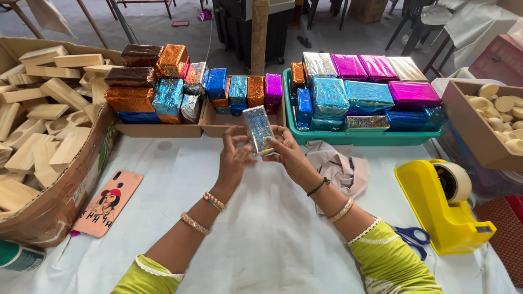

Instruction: Wrapping wooden blocks in colored foil and organizing items into a wooden tray.

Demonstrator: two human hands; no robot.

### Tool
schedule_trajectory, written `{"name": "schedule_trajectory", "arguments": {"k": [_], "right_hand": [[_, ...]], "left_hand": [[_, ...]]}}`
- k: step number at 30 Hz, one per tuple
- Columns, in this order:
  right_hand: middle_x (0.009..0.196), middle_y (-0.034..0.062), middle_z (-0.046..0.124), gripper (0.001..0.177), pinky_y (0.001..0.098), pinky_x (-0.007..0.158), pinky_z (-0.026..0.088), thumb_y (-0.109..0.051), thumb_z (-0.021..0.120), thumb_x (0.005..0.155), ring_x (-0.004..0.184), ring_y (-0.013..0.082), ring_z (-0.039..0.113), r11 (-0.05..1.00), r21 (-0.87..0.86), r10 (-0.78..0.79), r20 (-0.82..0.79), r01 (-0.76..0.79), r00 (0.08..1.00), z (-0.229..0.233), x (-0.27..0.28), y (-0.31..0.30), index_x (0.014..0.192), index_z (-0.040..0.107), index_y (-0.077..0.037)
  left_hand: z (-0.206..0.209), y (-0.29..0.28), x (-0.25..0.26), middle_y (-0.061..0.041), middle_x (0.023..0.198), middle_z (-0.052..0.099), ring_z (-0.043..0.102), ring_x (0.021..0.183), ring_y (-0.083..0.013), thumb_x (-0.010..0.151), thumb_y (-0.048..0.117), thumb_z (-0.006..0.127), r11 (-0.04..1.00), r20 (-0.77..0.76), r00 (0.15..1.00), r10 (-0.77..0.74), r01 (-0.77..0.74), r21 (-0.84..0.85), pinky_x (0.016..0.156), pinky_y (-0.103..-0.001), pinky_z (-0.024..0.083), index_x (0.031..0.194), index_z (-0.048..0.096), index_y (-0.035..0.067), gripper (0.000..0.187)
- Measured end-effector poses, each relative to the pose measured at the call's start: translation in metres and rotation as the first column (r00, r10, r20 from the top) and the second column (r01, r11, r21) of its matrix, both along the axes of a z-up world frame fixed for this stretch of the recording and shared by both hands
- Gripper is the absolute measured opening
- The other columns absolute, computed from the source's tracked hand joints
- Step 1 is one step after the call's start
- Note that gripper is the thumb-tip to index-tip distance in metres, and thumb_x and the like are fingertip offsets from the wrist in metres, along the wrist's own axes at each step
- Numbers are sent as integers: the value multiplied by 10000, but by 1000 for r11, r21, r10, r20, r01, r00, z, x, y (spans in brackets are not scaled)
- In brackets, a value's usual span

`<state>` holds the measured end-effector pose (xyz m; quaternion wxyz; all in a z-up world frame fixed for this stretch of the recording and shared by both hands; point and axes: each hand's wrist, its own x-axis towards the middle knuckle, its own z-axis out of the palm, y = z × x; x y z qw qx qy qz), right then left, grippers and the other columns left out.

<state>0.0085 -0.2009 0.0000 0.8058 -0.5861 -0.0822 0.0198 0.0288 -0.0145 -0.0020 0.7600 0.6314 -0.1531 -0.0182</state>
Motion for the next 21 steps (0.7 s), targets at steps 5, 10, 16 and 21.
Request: {"name": "schedule_trajectory", "arguments": {"k": [5,10,16,21], "right_hand": [[1228,58,619,555,321,838,586,-317,654,983,1087,123,635,998,-28,-55,50,57,997,-11,5,-2,1400,381,-71],[1212,36,523,532,311,840,602,-444,539,995,1090,119,593,982,-167,-91,-2,89,996,-6,5,-2,1408,394,-141],[1134,45,504,471,309,790,586,-454,524,1025,1044,131,591,974,-169,-147,29,150,989,-42,15,-5,1337,431,-114],[1069,45,535,417,301,735,568,-398,535,1035,926,140,591,979,-165,-129,-48,119,990,-73,30,-12,1298,444,-87]], "left_hand": [[-5,-12,15,-138,1154,611,693,993,-179,940,76,602,981,-82,988,-133,119,-154,697,-311,661,1440,370,83,551],[-8,-17,60,-104,1136,670,698,1001,-155,953,48,638,997,27,999,-39,40,-68,705,-258,632,1384,459,12,468],[8,-21,148,-73,996,748,729,770,-122,910,100,703,936,94,964,250,-266,232,651,-255,626,1202,627,28,310],[-24,-30,227,-149,861,757,741,748,-229,860,109,786,776,413,819,397,-540,326,687,-339,591,1132,658,18,314]]}}
